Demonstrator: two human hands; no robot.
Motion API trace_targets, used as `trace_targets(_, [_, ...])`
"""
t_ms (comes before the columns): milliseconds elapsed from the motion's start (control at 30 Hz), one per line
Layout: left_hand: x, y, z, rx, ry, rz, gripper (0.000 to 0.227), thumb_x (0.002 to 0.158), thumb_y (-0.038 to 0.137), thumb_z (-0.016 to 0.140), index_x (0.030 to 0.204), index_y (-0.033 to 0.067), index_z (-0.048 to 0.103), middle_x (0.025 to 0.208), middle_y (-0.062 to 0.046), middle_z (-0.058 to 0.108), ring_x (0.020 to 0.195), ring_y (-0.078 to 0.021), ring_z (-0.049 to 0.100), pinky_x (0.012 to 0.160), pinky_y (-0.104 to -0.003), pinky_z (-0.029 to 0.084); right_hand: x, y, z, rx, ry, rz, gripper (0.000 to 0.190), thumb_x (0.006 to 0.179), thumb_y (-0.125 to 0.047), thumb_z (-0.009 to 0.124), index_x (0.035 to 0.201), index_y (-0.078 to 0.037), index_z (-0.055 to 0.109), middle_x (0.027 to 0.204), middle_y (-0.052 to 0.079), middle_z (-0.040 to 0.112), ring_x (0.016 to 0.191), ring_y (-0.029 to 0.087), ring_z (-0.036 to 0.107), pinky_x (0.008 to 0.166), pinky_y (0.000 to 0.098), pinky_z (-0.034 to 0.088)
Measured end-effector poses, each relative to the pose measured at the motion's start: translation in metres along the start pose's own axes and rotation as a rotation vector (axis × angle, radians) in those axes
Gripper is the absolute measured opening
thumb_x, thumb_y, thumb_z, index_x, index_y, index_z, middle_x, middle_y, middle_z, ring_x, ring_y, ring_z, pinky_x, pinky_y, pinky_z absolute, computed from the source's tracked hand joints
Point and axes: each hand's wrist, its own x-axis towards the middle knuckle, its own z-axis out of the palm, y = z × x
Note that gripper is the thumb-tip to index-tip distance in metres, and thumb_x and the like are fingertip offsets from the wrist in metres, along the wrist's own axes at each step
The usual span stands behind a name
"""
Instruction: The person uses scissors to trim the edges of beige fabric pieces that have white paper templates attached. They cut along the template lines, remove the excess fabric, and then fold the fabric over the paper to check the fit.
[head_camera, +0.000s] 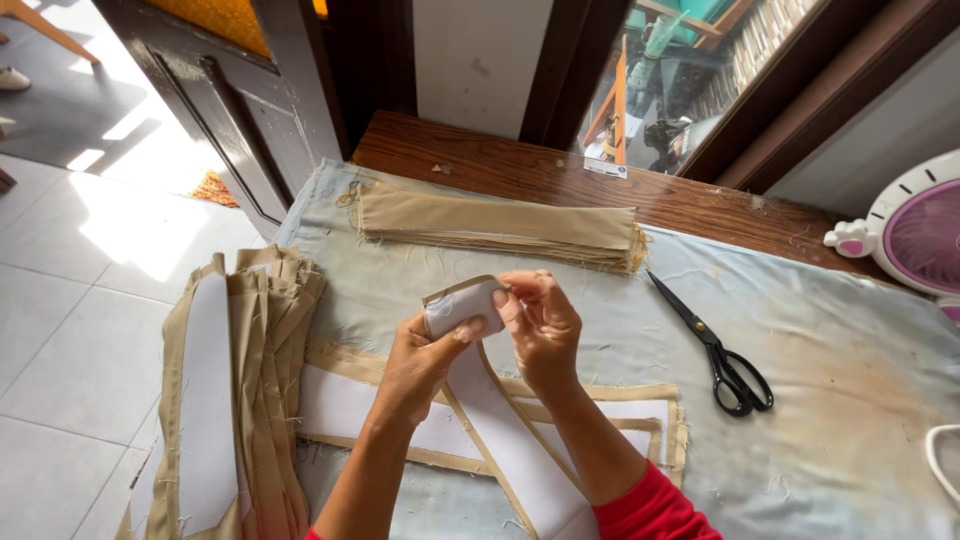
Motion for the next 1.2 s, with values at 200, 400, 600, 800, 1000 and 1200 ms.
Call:
trace_targets(200, [-0.007, 0.004, -0.002, -0.055, 0.032, -0.061, 0.034, 0.077, 0.012, 0.089, 0.108, 0.0023, 0.081, 0.089, -0.014, 0.078, 0.080, -0.0185, 0.068, 0.083, -0.034, 0.053, 0.009, -0.015, 0.001, -0.143, -0.049, -0.355, 0.011, 0.087, 0.006, 0.076, 0.094, -0.002, 0.077, 0.086, 0.010, 0.071, 0.081, 0.020, 0.070, 0.077, 0.0316, 0.058])
trace_targets(400, [-0.017, 0.007, 0.003, -0.100, 0.239, 0.035, 0.037, 0.075, 0.017, 0.093, 0.105, 0.0033, 0.076, 0.089, -0.010, 0.073, 0.083, -0.0175, 0.067, 0.087, -0.035, 0.051, 0.002, -0.020, 0.008, -0.342, -0.108, -0.587, 0.017, 0.083, 0.001, 0.078, 0.096, -0.009, 0.085, 0.086, 0.004, 0.072, 0.078, 0.017, 0.071, 0.076, 0.0304, 0.061])
trace_targets(600, [-0.025, 0.012, -0.003, -0.232, 0.306, 0.163, 0.058, 0.070, 0.003, 0.092, 0.122, 0.0089, 0.066, 0.098, -0.001, 0.063, 0.087, -0.0122, 0.067, 0.086, -0.027, 0.054, 0.000, -0.033, 0.016, -0.026, -0.244, -0.358, 0.021, 0.100, -0.003, 0.058, 0.090, 0.002, 0.076, 0.078, 0.014, 0.070, 0.070, 0.022, 0.070, 0.069, 0.0341, 0.062])
trace_targets(800, [-0.024, 0.008, -0.013, -0.195, 0.001, 0.253, 0.095, 0.075, 0.005, 0.085, 0.157, 0.0144, 0.038, 0.073, -0.008, 0.071, 0.068, -0.0182, 0.073, 0.082, -0.032, 0.058, -0.017, -0.007, 0.011, 0.330, -0.757, 0.691, 0.021, 0.095, -0.009, 0.065, 0.115, -0.010, 0.067, 0.092, 0.006, 0.067, 0.080, 0.012, 0.054, 0.063, 0.0220, 0.045])
trace_targets(1000, [-0.029, -0.016, -0.025, -0.212, -0.034, 0.169, 0.076, 0.066, 0.001, 0.089, 0.137, 0.0100, 0.061, 0.085, -0.007, 0.068, 0.079, -0.0132, 0.067, 0.094, -0.033, 0.051, -0.019, 0.014, 0.005, 0.629, -0.617, 0.810, 0.028, 0.095, -0.019, 0.069, 0.115, -0.003, 0.058, 0.056, 0.004, 0.047, 0.037, 0.005, 0.041, 0.029, 0.0187, 0.035])
trace_targets(1200, [-0.035, -0.039, -0.040, -0.117, -0.113, 0.154, 0.024, 0.066, 0.010, 0.094, 0.080, 0.0066, 0.074, 0.123, -0.008, 0.046, 0.120, -0.0185, 0.049, 0.124, -0.047, 0.004, -0.003, -0.031, -0.009, 0.307, -0.691, 0.578, 0.010, 0.088, -0.004, 0.068, 0.097, 0.001, 0.069, 0.074, 0.006, 0.064, 0.069, 0.008, 0.055, 0.060, 0.0192, 0.045])
